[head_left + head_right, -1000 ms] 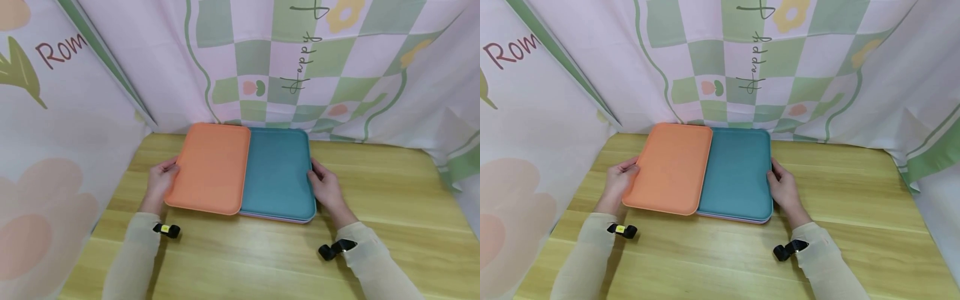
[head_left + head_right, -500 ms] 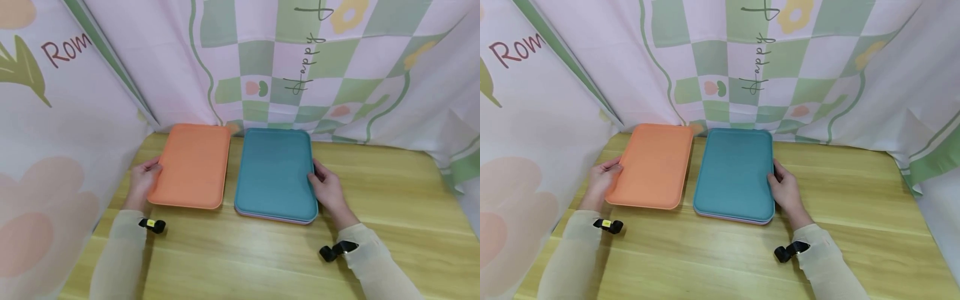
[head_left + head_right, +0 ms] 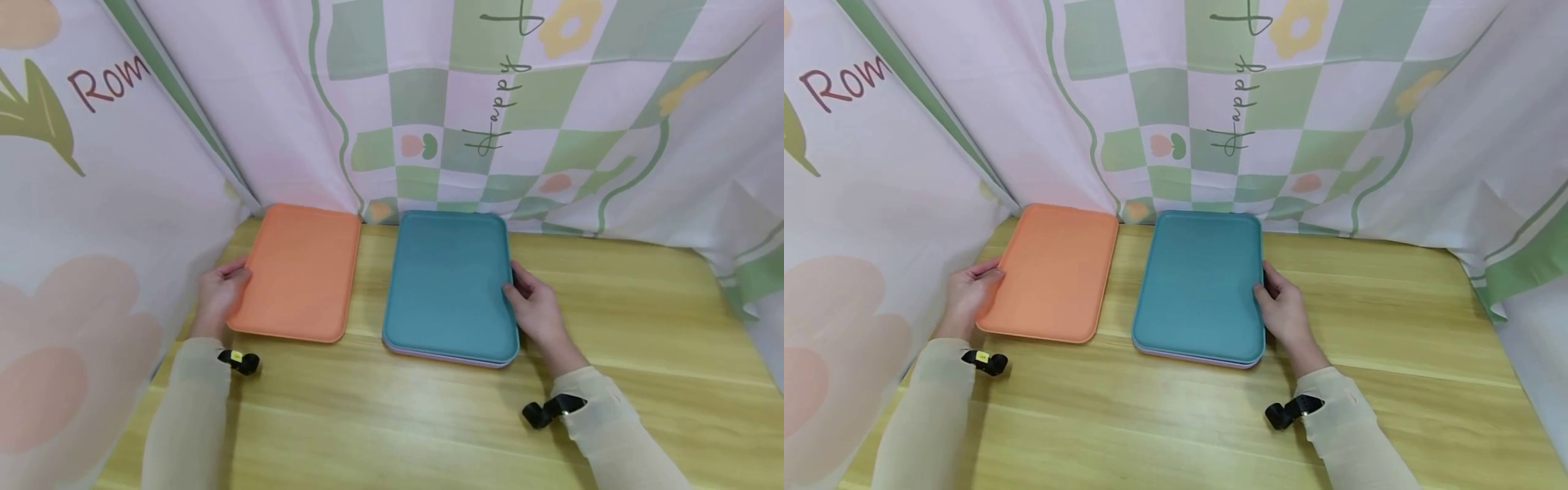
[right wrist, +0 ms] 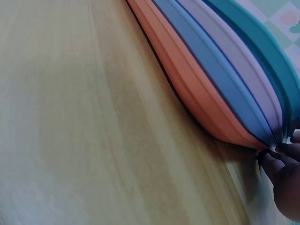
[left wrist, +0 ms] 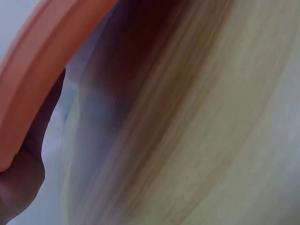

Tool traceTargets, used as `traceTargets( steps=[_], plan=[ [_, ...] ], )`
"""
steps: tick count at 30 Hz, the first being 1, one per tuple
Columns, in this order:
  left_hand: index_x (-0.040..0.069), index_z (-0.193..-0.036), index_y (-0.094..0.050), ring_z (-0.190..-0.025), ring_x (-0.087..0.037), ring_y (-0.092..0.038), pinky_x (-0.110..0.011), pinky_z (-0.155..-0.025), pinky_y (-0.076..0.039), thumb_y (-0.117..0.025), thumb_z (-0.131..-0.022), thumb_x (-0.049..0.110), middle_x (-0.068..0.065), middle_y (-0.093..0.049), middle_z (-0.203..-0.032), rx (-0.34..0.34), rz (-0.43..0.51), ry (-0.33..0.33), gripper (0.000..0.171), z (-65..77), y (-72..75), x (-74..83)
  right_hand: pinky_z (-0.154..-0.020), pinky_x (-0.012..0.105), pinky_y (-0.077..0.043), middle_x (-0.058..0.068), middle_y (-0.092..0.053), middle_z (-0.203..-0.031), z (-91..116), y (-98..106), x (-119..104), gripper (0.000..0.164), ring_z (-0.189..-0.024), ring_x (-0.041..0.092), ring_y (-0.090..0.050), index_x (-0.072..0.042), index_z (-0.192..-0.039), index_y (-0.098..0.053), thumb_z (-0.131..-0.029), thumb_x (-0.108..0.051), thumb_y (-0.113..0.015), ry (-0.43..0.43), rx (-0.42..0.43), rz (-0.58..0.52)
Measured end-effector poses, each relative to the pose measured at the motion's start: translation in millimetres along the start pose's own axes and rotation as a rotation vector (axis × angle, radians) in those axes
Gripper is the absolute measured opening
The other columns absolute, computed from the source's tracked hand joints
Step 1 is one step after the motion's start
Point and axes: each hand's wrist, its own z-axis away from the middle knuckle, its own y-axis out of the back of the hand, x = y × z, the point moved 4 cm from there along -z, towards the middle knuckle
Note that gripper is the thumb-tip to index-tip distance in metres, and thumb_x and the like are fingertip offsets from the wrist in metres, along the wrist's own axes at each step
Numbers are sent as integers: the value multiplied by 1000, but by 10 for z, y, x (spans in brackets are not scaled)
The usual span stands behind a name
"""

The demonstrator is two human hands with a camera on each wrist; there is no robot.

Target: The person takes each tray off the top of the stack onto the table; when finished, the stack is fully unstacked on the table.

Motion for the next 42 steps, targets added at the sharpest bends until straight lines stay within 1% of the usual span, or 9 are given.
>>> traceTargets(
  steps=[5, 10, 13, 19, 23, 28, 33, 37, 42],
  plan=[
    [6, -141, -72, -84, 13, -63, -9, -78, -53, -73, -102, 24, 15, -77, -105, 42, -54, 2, 43, -29, 41, -21, -93, -5, -38, 28, -48, -163, -8, -1, 8, 57, -152, 42, -47, -2, -165, -41, -111, -15, -56, 5, 6, -3],
    [4, -128, -79, -78, 9, -61, -11, -73, -52, -76, -99, 29, 18, -72, -91, 97, -144, -39, 38, -49, 49, -24, -92, -5, -39, 27, -48, -163, -1, 10, 12, 57, -152, 41, -48, -4, -165, -41, -111, -16, -57, 1, 11, -6],
    [3, -125, -80, -80, 6, -62, -12, -74, -52, -77, -98, 28, 20, -70, -88, 104, -133, -41, 37, -57, 40, -49, -91, -5, -39, 26, -49, -163, 4, 11, 16, 57, -151, 41, -49, -5, -165, -42, -111, -17, -58, -4, 17, -3],
    [5, -127, -79, -87, 3, -62, -13, -77, -53, -78, -97, 27, 15, -73, -97, 98, -114, 3, 37, -74, 50, -151, -91, -4, -40, 27, -51, -161, 8, -10, 16, 57, -150, 41, -51, -5, -164, -44, -111, -16, -58, -12, 24, -6],
    [4, -125, -81, -87, 2, -63, -13, -77, -54, -78, -97, 21, 17, -76, -93, 130, -65, 19, 33, -108, 59, -200, -92, -4, -41, 27, -50, -161, 7, -22, 16, 56, -150, 41, -50, -4, -164, -44, -110, -15, -58, -23, 29, -23],
    [3, -123, -81, -88, 3, -63, -14, -80, -53, -75, -99, 14, 22, -71, -85, 149, -63, 21, 27, -157, 49, -195, -94, -3, -43, 25, -48, -163, 7, -18, 27, 56, -151, 40, -50, -3, -163, -44, -110, -13, -58, -41, 45, -69],
    [4, -128, -80, -90, 2, -62, -14, -80, -53, -76, -99, 15, 20, -71, -89, 129, -52, 58, 31, -179, 36, -180, -93, -3, -43, 24, -49, -164, 14, -11, 36, 56, -151, 39, -50, -5, -164, -44, -110, -15, -58, -48, 49, -64],
    [5, -130, -78, -89, 1, -62, -14, -75, -54, -76, -99, 16, 20, -69, -90, 118, -35, 82, 33, -179, 22, -180, -93, -3, -43, 24, -49, -163, 9, -12, 29, 56, -150, 38, -51, -4, -163, -45, -110, -17, -58, -42, 51, -46],
    [5, -131, -78, -88, -1, -62, -14, -72, -54, -74, -99, 17, 19, -68, -92, 113, -45, 79, 34, -178, 7, -181, -91, -3, -44, 26, -51, -161, 1, -24, 27, 55, -148, 39, -53, -2, -162, -46, -110, -13, -57, -38, 63, -57]
  ],
)
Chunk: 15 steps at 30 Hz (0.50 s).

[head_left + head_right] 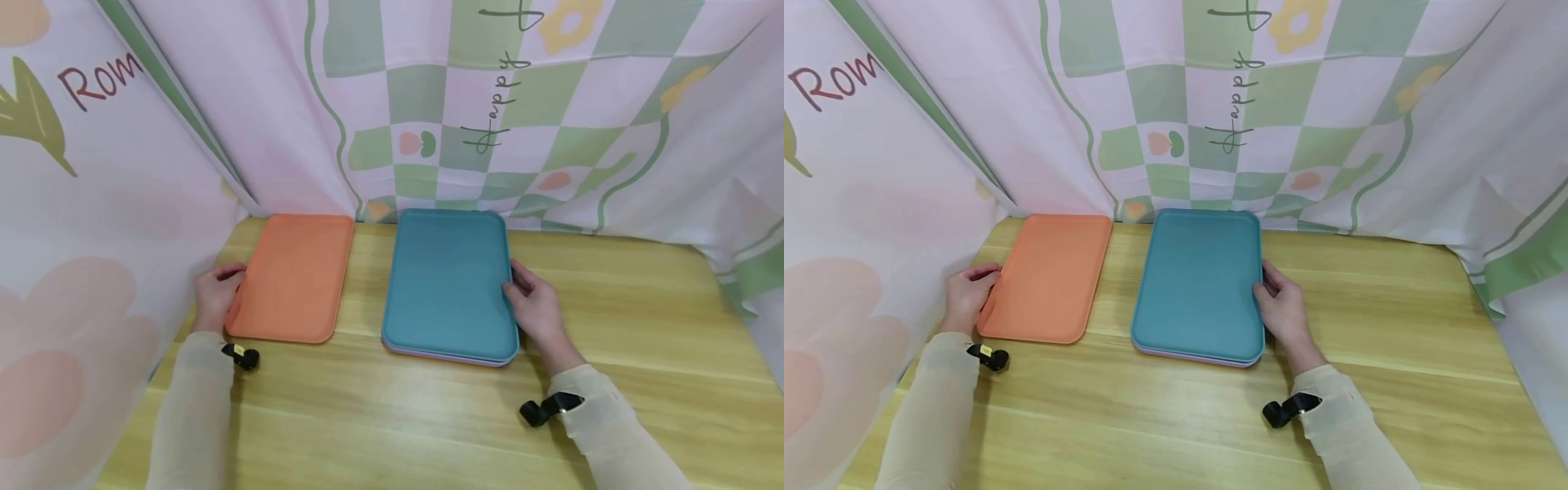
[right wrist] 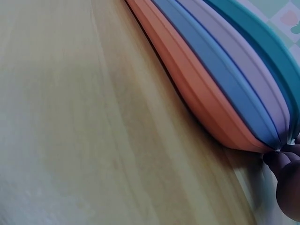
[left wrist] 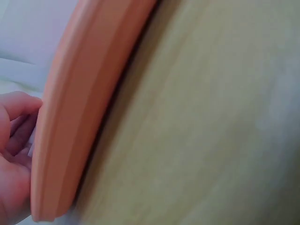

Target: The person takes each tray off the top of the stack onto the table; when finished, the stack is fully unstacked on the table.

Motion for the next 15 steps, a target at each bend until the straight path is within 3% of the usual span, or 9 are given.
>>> traceTargets(
  steps=[8, 11, 15],
  plan=[
    [-1, -124, -79, -85, 4, -59, -11, -78, -50, -73, -99, 15, 13, -71, -93, 139, 73, -145, 30, 134, -71, 229, -89, -4, -43, 29, -49, -161, -17, -53, -22, 55, -149, 39, -52, 1, -162, -44, -109, -8, -56, -9, -24, -46],
    [0, -124, -79, -87, 5, -62, -10, -78, -52, -74, -101, 17, 6, -75, -100, 104, 103, -190, 29, 242, -197, 375, -90, -4, -43, 28, -49, -162, -19, -66, -37, 56, -150, 38, -51, 1, -163, -43, -110, -10, -56, -16, -24, -37],
    [0, -127, -78, -93, 7, -63, -9, -83, -53, -73, -103, 18, -15, -78, -123, -6, 72, -266, 30, 397, -421, 546, -94, -1, -45, 27, -49, -163, -14, -91, -56, 55, -150, 37, -52, -1, -163, -44, -110, -12, -55, -17, -15, -17]
  ],
)
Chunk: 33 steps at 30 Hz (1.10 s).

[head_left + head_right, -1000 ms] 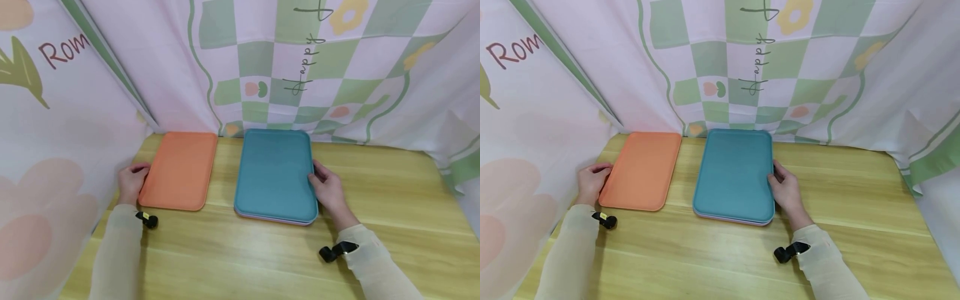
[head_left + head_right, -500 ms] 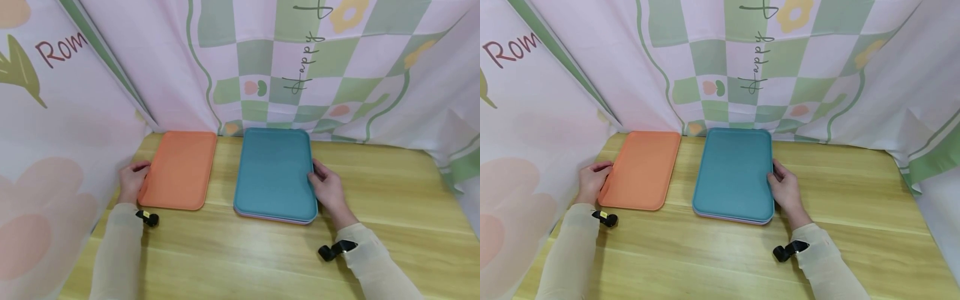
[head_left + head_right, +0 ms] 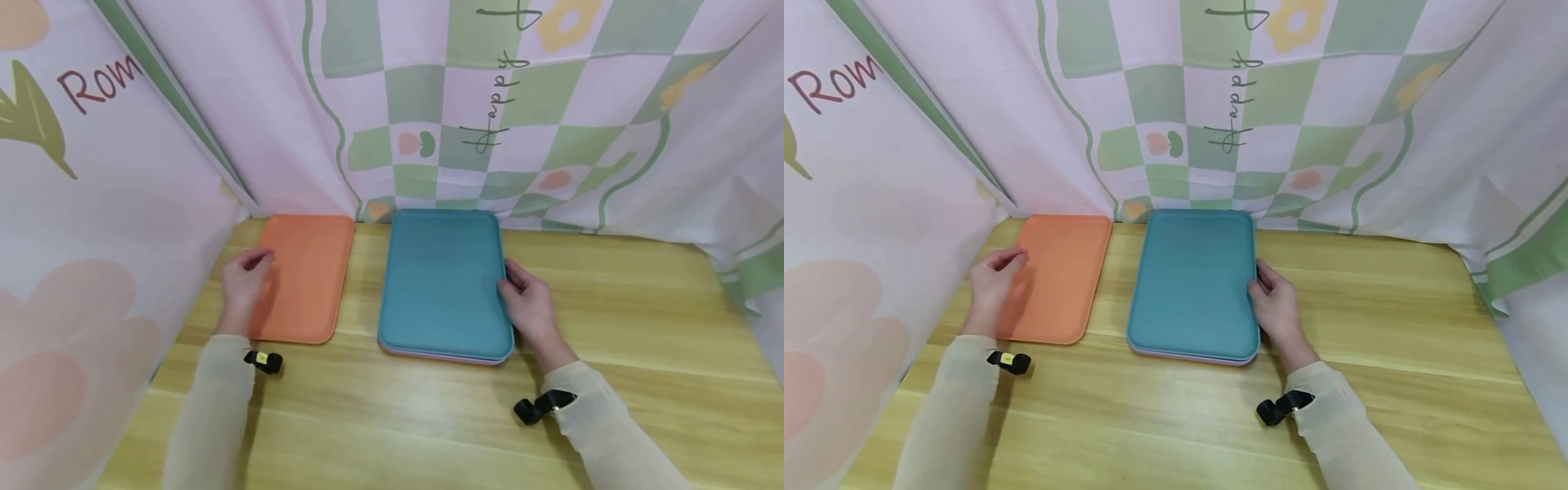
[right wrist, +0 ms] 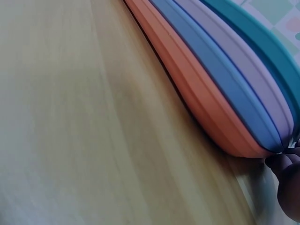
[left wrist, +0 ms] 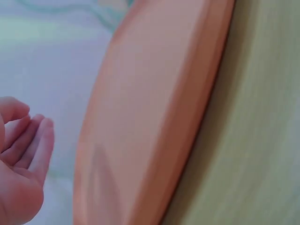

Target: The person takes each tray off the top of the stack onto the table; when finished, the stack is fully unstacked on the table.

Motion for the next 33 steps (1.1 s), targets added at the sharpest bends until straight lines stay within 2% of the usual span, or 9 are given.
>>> traceTargets(
  steps=[4, 9, 14, 22, 25, 27, 30, 33],
  plan=[
    [0, -131, -76, -103, 3, -65, -10, -90, -53, -71, -105, 17, -22, -75, -133, -135, 6, -50, 31, 110, -252, 137, -97, 1, -46, 25, -51, -162, 0, -37, -21, 54, -150, 35, -53, -1, -162, -45, -111, -12, -54, 6, 16, 29],
    [0, -133, -75, -120, -16, -69, -12, -94, -55, -70, -105, 14, -20, -74, -136, -273, 61, -71, 31, 242, -535, 226, -90, -4, -42, 25, -52, -161, 4, -95, -49, 52, -148, 35, -55, 0, -161, -47, -110, -10, -54, 15, 39, 27],
    [-1, -131, -76, -125, -28, -70, -12, -91, -57, -71, -104, 12, -21, -75, -135, -338, 109, -56, 30, 372, -724, 275, -90, -4, -42, 25, -53, -161, 11, -157, -83, 51, -146, 35, -57, 1, -160, -49, -110, -9, -53, 29, 50, 42],
    [-3, -132, -75, -124, -27, -69, -13, -93, -54, -72, -103, 10, -21, -75, -134, -397, 93, -67, 31, 491, -905, 318, -87, -5, -39, 26, -55, -158, -10, -226, -87, 50, -143, 35, -59, 3, -158, -50, -109, -7, -53, 45, 67, 47],
    [-3, -133, -74, -123, -27, -69, -14, -92, -55, -71, -104, 10, -22, -74, -135, -427, 85, -60, 32, 520, -955, 317, -98, 6, -49, 25, -55, -159, -12, -248, -93, 51, -143, 34, -59, 2, -159, -49, -109, -8, -52, 37, 64, 53],
    [-3, -134, -73, -123, -28, -70, -15, -92, -56, -70, -104, 11, -22, -74, -136, -450, 84, -59, 33, 546, -980, 328, -109, 22, -53, 24, -54, -160, -8, -268, -106, 51, -144, 33, -59, 1, -160, -48, -109, -8, -52, 29, 56, 50],
    [-4, -135, -72, -125, -32, -69, -17, -94, -57, -70, -105, 12, -23, -73, -137, -482, 89, -55, 34, 580, -1010, 333, -117, 44, -51, 24, -52, -161, -5, -306, -121, 52, -145, 34, -57, 1, -161, -47, -109, -8, -51, 22, 44, 38],
    [-4, -137, -71, -128, -33, -69, -18, -97, -56, -69, -105, 12, -22, -72, -138, -503, 92, -45, 36, 601, -1033, 319, -118, 48, -50, 24, -52, -162, -4, -347, -129, 52, -146, 33, -57, 2, -161, -46, -110, -8, -51, 22, 39, 31]
  ],
)
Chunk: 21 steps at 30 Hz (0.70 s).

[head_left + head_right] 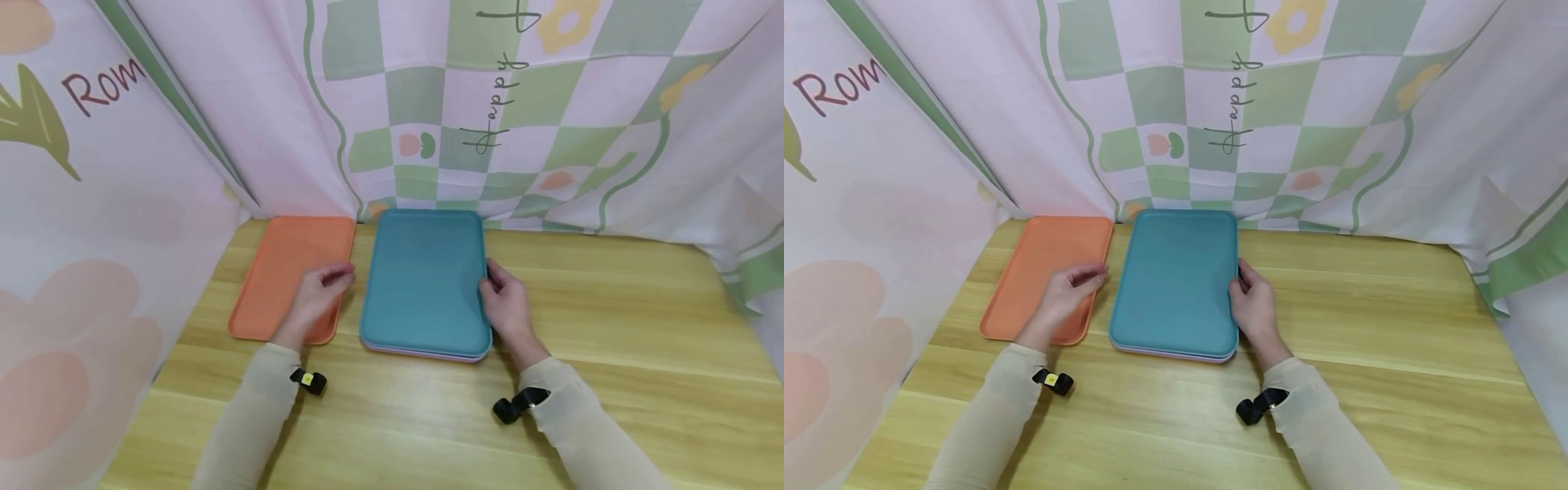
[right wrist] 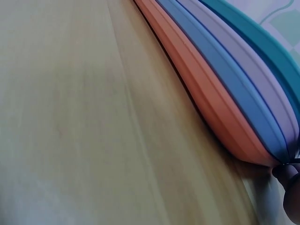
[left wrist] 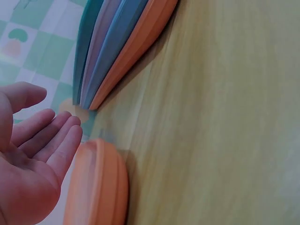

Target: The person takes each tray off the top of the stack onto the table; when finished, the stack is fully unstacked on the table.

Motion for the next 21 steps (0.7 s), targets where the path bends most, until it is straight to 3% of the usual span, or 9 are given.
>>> traceTargets(
  steps=[14, 21],
  plan=[
    [-3, -139, -70, -128, -30, -70, -16, -95, -57, -71, -102, 10, -22, -72, -139, -8, 21, 4, 40, 0, -36, -58, -120, 50, -49, 27, -51, -161, 3, -228, -102, 52, -148, 36, -55, 5, -159, -46, -109, -5, -50, 37, 2, -17],
    [-1, -143, -68, -131, -34, -68, -34, -106, -60, -72, -101, 8, -22, -70, -142, -1, -10, 3, 43, -8, 0, -115, -119, 50, -51, 26, -53, -160, 0, -340, -137, 52, -145, 35, -57, 5, -159, -48, -108, -5, -50, 51, 19, -37]
  ],
)
